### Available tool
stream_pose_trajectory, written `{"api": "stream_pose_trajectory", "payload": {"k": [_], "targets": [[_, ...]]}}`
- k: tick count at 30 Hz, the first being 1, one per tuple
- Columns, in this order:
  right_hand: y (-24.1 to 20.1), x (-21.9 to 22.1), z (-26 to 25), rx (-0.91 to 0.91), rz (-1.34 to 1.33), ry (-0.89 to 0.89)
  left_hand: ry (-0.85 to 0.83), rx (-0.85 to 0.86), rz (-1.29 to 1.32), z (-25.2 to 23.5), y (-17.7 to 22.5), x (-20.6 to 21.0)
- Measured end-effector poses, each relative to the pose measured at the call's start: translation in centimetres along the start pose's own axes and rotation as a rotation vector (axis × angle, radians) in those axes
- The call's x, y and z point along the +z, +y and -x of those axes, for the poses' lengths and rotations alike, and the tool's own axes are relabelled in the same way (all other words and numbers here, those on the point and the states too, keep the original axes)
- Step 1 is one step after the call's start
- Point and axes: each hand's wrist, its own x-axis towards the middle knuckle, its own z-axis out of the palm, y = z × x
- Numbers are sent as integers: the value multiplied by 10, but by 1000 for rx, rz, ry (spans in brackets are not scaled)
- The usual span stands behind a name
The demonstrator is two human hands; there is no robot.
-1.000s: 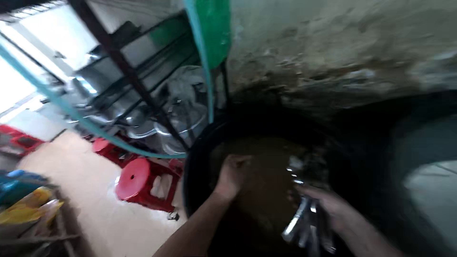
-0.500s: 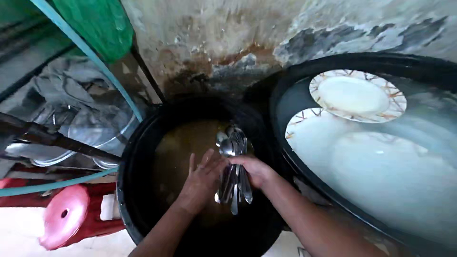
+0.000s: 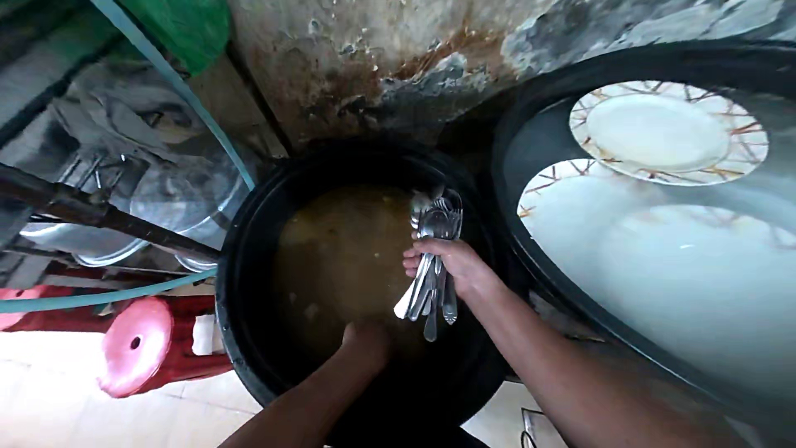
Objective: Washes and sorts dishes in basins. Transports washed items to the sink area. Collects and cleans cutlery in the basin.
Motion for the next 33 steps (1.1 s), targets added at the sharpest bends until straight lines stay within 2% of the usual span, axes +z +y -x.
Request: {"api": "stream_pose_trajectory", "payload": {"k": [4, 8, 11, 14, 16, 18, 20, 22, 23, 25, 29, 31, 33], "targets": [[-4, 2, 4, 24, 50, 24, 70, 3, -13, 7, -26, -19], [-2, 4, 3, 77, 70, -37, 152, 135, 24, 21, -62, -40], [0, 5, 5, 114, 187, -109, 211, 213, -59, 42, -61, -60], [0, 9, 7, 143, 292, -83, 257, 93, -238, 68, -44, -86], [2, 7, 3, 110, 254, -39, 371, -31, -252, 78, -50, -97], [2, 4, 1, 55, 213, 7, 470, -143, -89, 80, -70, -109], [0, 3, 1, 32, 153, 42, 574, -146, 349, 76, -93, -112], [0, 3, -2, 50, 90, 48, 621, -37, 882, 66, -99, -96], [1, 2, -3, 67, 59, 34, 593, 51, 1098, 58, -96, -83], [1, 2, -2, 94, 16, -31, 466, 202, 1349, 35, -77, -59], [5, -4, 1, 27, -11, -225, 325, 279, 1420, -4, -34, -41], [4, -2, 3, -3, 12, -182, 303, 285, 1386, -9, -27, -44], [5, -4, -1, -41, 14, -105, 286, 284, 1157, -8, -31, -48]]}}
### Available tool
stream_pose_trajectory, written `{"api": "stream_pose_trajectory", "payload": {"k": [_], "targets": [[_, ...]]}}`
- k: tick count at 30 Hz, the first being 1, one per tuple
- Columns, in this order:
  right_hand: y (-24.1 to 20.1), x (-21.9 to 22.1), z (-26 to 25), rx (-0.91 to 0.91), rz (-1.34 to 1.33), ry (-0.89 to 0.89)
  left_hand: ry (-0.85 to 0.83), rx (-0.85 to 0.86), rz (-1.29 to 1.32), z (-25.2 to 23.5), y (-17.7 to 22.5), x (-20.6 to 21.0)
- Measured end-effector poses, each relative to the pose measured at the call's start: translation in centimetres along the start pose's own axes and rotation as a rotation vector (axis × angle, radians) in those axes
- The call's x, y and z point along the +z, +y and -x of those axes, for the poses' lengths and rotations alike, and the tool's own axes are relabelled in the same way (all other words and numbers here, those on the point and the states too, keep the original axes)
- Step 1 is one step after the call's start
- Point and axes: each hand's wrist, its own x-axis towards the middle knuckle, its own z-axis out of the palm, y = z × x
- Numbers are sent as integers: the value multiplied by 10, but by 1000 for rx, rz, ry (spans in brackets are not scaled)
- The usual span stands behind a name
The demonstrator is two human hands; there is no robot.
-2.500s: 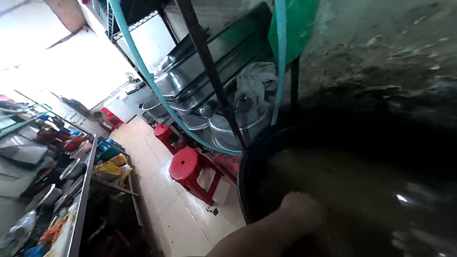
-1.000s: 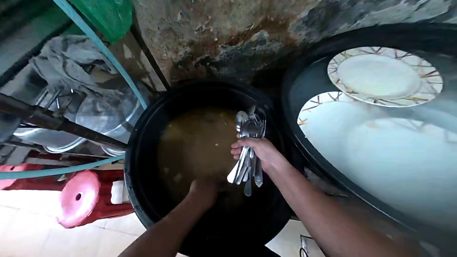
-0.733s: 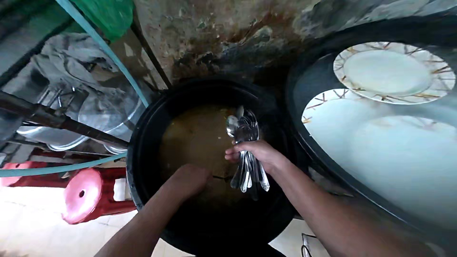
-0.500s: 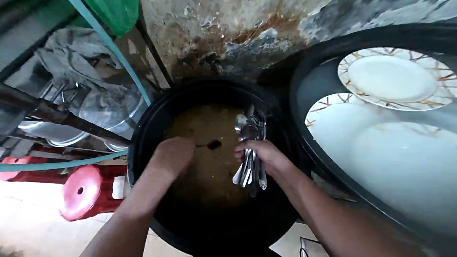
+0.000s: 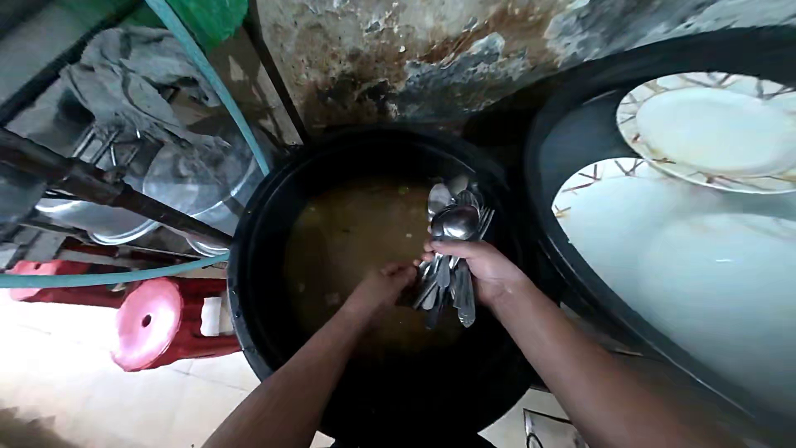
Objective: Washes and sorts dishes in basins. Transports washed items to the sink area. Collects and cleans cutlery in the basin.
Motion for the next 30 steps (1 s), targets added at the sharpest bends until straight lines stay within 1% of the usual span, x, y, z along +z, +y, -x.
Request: {"api": "stream_pose_trajectory", "payload": {"k": [1, 2, 4, 5, 6, 8, 10, 12, 14, 16, 20, 21, 22, 25, 27, 28, 29, 30], "targets": [[0, 0, -2, -22, 8, 34, -24, -5, -194, 0, -1, -4], [-1, 0, -2, -37, 17, 47, -46, -26, -441, 2, -3, -6], [-3, 1, 0, -33, 52, 43, -118, -134, -930, 9, -9, -2], [-3, 2, 0, -25, 70, 31, -160, -181, -1074, 13, -13, 4], [-3, 2, -1, -19, 86, 20, -180, -213, -1147, 17, -19, 10], [-3, 2, -2, -8, 105, 29, -194, -246, -1192, 18, -29, 21], [-3, 2, -2, -5, 114, 61, -257, -238, -1219, 19, -32, 26], [-4, 3, -2, -2, 98, 79, -312, -211, -1224, 22, -35, 22], [-5, 4, -3, 10, 71, 84, -294, -158, -1206, 22, -36, 6], [-6, 4, -2, 27, 62, 80, -264, -139, -1083, 20, -28, -18], [-6, 1, -2, 68, 52, 23, -172, -175, -580, 23, 1, -62], [-6, 2, -2, 77, 58, 23, -135, -168, -507, 21, 3, -69], [-6, 3, -2, 84, 67, 31, -83, -168, -495, 18, 7, -74], [-6, 3, -2, 83, 96, 60, 149, -162, -682, 6, 14, -83], [-6, 4, -2, 83, 98, 77, 238, -136, -834, 3, 13, -80], [-6, 4, -2, 87, 99, 83, 259, -129, -927, 4, 11, -72], [-6, 3, -2, 88, 109, 83, 234, -135, -1020, 6, 9, -61], [-6, 3, -3, 88, 122, 82, 166, -131, -1106, 9, 3, -50]]}}
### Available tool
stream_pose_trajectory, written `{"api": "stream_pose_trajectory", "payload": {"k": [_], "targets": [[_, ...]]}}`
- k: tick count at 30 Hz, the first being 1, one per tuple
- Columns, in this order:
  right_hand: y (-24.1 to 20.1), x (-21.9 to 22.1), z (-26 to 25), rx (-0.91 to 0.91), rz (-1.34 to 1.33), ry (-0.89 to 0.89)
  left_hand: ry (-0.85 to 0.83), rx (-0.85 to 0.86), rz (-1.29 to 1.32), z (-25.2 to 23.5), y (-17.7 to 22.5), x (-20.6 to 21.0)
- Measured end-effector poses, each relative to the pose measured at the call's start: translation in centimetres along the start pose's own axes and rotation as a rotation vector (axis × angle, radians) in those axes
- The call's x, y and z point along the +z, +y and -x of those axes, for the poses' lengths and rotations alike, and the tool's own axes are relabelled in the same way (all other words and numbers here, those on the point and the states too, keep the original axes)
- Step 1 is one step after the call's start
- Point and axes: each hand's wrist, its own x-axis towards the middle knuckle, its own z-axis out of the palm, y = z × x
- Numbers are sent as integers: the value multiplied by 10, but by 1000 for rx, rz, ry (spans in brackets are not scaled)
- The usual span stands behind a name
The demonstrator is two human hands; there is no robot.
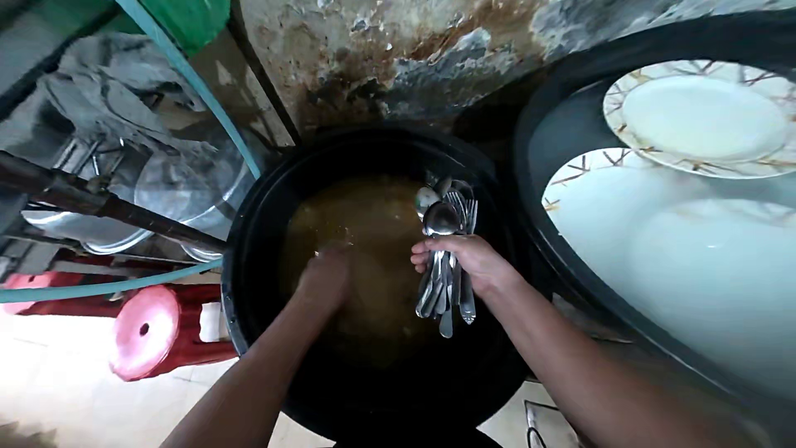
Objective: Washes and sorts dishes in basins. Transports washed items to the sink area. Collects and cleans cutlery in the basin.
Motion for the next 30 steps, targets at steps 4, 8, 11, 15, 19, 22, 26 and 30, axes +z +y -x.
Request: {"api": "stream_pose_trajectory", "payload": {"k": [4, 8, 11, 15, 19, 22, 26, 30], "targets": [[0, 1, 0, 14, 2, 6, -272, 142, -73, 9, 23, 43], [0, 2, 2, 21, -3, 6, -354, 163, -78, 18, 27, 63], [-1, 2, 1, 16, 14, -16, -381, 150, -53, 20, 18, 61], [-3, 2, 2, 46, -20, -31, -286, 121, -18, 11, 3, 28], [-1, 1, 2, 30, 14, -58, -150, 243, 52, 20, -4, -18], [2, 2, 5, -13, 119, -79, -132, 321, 135, 36, 21, -58], [2, 3, 10, -7, 184, -120, -193, 251, 390, 28, 57, -94], [9, -3, 3, -7, 83, -234, -186, 199, 878, 0, 35, -82]]}}
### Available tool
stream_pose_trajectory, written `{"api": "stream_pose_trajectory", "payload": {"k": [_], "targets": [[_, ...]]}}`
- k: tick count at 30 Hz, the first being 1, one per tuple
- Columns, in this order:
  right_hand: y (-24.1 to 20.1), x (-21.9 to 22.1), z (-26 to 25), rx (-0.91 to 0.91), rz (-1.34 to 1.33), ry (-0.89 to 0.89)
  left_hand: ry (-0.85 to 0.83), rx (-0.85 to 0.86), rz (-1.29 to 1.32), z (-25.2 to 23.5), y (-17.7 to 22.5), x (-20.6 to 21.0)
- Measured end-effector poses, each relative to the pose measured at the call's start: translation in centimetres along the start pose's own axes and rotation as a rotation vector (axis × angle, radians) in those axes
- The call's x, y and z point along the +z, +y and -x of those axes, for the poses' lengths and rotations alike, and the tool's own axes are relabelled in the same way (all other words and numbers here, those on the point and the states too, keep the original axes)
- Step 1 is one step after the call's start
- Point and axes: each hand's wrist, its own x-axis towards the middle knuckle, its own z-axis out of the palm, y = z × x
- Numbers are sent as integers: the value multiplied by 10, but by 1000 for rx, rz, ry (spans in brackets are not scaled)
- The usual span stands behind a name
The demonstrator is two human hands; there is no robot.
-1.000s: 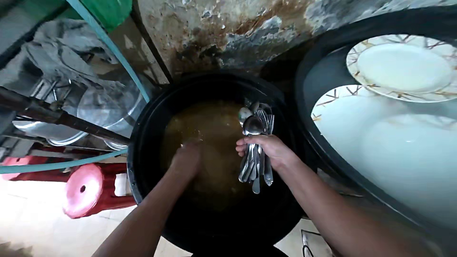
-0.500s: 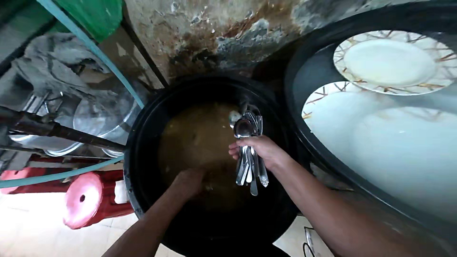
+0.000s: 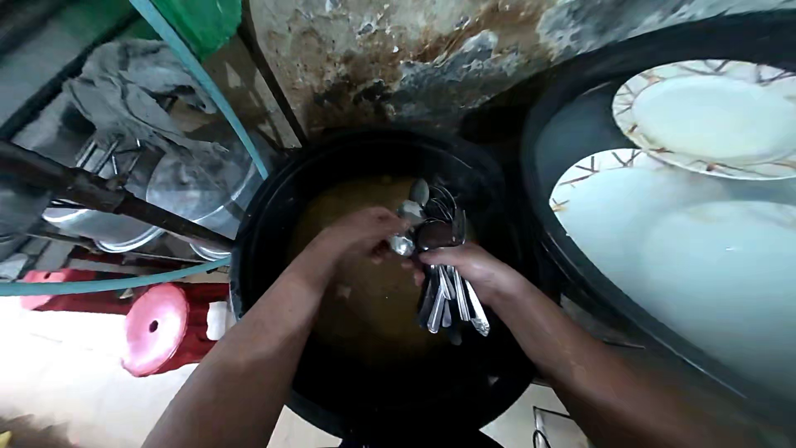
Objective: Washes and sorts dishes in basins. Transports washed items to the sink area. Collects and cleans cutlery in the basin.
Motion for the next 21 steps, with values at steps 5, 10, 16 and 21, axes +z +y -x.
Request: {"api": "stream_pose_trajectory", "payload": {"k": [5, 10, 16, 21], "targets": [[-4, -1, 0, -10, -35, 94, 3, -252, -676, 5, -73, 9], [-6, 0, -4, -7, -61, 157, -194, -462, -972, 15, -114, 51], [-11, 3, -5, 67, -153, 218, -6, -340, -985, 9, -100, 19], [-12, 5, -5, 78, -152, 238, -158, -365, -1007, 18, -101, 37]]}}
